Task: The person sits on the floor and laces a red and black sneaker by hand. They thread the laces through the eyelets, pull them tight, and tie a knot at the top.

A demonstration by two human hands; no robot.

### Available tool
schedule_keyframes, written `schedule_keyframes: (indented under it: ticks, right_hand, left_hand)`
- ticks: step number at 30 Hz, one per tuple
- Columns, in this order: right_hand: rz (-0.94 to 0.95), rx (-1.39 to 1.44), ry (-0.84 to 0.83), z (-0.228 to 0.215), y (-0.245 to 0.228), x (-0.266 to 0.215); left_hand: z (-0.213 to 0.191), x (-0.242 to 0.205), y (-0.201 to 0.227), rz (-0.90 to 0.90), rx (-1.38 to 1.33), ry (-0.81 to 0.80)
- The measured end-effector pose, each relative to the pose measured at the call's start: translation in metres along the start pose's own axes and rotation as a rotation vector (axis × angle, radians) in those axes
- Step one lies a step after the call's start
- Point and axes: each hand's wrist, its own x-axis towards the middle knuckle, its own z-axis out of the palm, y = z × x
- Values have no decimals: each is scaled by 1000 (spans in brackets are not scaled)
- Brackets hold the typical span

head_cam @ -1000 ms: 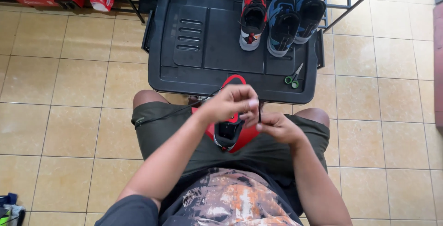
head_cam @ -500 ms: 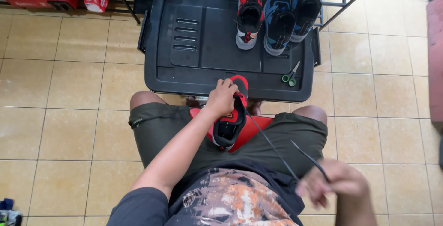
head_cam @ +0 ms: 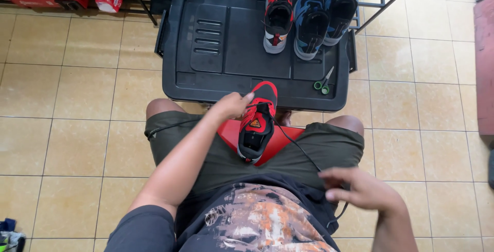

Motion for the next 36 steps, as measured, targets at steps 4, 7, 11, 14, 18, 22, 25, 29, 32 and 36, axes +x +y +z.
schedule_keyframes:
  ticks: [4, 7, 11, 14, 18, 22, 25, 29, 32, 36]
  right_hand:
    - [-239, 186, 155, -15, -59, 59]
    - [-319, 532, 255, 7, -85, 132]
    - [-514, 1272, 251, 34, -129, 196]
    - [-574, 1629, 164, 40, -136, 210]
    - [-529, 1591, 90, 39, -127, 189]
    - [-496, 1341, 153, 10, -63, 125]
    - [-569, 1245, 365, -21, 4, 66]
    - [-458, 821, 478, -62, 56, -21]
    - [-330, 704, 626, -77, 108, -57]
    - [-440, 735, 753, -90, 149, -75]
  left_hand:
    - [-6, 2, -13, 80, -170, -49]
    - [-20, -58, 23, 128, -441, -120]
    - [-23, -94, 43, 393, -543, 46]
    - [-25, -95, 46, 353, -740, 117]
    - [-20, -51, 22, 204, -950, 177]
    - [-25, 19, -21, 112, -1238, 206]
    - [-34, 39, -43, 66, -1370, 243]
    - [-34, 69, -60, -119, -1493, 316]
    - [-33, 79, -58, -94, -1540, 314]
    - [-30, 93, -60, -59, -1565, 355]
